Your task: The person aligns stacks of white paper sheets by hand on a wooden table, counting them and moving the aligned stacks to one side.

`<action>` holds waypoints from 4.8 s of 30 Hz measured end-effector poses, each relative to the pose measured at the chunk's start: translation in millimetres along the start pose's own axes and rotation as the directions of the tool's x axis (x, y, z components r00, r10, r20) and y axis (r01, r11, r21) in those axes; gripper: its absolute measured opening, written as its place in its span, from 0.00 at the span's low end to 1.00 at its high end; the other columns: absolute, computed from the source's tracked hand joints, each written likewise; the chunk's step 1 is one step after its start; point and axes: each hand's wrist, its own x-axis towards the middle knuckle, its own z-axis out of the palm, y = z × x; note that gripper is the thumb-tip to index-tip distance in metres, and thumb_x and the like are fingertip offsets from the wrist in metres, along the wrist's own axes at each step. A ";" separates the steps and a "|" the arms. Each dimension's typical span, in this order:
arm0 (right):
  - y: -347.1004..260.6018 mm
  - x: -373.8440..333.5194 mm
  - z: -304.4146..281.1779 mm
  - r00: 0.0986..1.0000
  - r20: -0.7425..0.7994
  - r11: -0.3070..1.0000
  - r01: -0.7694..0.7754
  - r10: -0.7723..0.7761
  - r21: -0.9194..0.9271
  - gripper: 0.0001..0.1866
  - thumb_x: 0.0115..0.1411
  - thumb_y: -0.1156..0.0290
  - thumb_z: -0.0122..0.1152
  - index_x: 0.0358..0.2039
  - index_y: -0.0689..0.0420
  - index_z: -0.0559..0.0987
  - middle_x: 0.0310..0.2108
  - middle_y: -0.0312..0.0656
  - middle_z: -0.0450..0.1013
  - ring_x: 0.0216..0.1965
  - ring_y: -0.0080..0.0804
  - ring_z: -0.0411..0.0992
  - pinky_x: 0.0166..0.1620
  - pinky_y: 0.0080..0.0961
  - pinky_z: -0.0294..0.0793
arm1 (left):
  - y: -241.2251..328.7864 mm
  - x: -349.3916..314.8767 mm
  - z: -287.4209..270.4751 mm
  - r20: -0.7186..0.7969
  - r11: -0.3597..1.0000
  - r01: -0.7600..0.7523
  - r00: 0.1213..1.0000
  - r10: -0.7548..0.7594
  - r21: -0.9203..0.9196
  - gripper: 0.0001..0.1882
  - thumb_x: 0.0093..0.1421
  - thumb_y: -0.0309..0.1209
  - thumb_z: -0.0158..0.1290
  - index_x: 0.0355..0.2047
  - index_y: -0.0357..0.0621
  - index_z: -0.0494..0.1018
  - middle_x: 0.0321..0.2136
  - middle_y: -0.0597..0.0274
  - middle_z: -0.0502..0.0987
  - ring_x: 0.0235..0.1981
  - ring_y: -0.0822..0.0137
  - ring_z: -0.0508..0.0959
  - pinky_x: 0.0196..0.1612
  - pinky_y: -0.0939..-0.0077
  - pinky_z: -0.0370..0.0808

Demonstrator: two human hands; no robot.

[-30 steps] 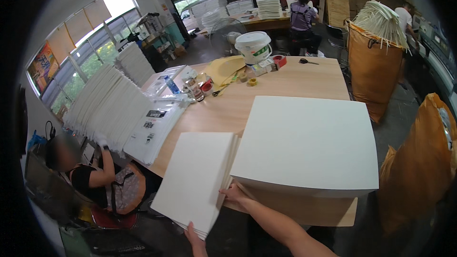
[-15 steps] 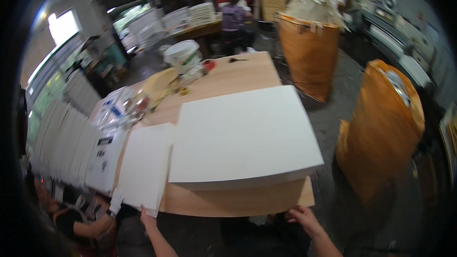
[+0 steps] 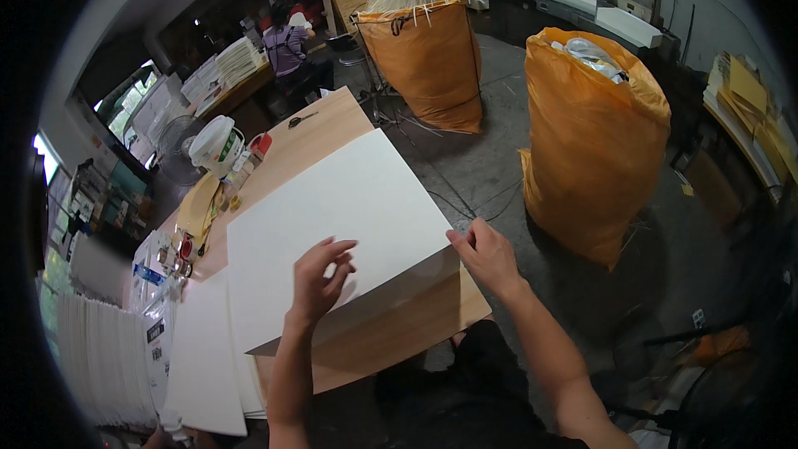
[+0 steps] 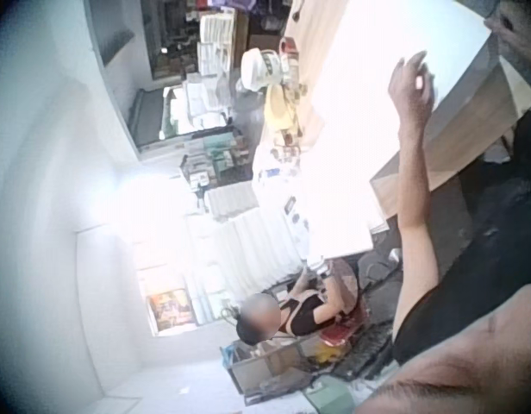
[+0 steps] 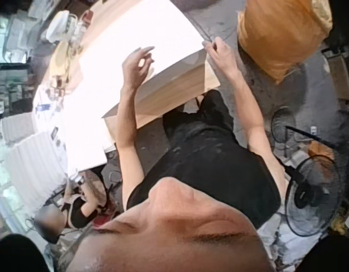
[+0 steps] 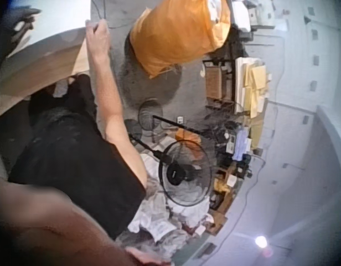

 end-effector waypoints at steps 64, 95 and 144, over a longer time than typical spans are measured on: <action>-61.7 57.4 18.8 0.951 0.309 0.535 -0.244 -0.032 0.809 0.19 0.71 0.59 0.59 0.24 0.55 0.73 0.17 0.32 0.69 0.19 0.22 0.72 0.22 0.20 0.68 | -8.6 -7.9 28.1 0.004 0.982 0.056 0.998 -0.056 -0.183 0.29 0.47 0.25 0.74 0.52 0.49 0.80 0.52 0.54 0.80 0.51 0.54 0.83 0.50 0.65 0.82; -25.8 -10.8 47.4 0.802 0.425 0.903 0.417 -0.420 0.106 0.26 0.59 0.59 0.62 0.57 0.53 0.79 0.52 0.53 0.75 0.56 0.49 0.74 0.72 0.58 0.45 | 2.8 -3.8 35.5 0.150 0.953 -0.173 0.979 0.139 0.247 0.37 0.47 0.30 0.72 0.60 0.49 0.75 0.57 0.54 0.78 0.49 0.50 0.82 0.50 0.61 0.81; -52.6 53.2 13.3 0.960 0.276 0.641 -0.179 -0.054 0.746 0.19 0.70 0.58 0.60 0.24 0.53 0.72 0.18 0.31 0.70 0.19 0.16 0.68 0.20 0.18 0.64 | -14.4 8.7 33.2 0.134 0.998 0.029 0.991 -0.022 -0.053 0.24 0.58 0.37 0.66 0.56 0.56 0.80 0.54 0.57 0.80 0.54 0.49 0.80 0.68 0.45 0.67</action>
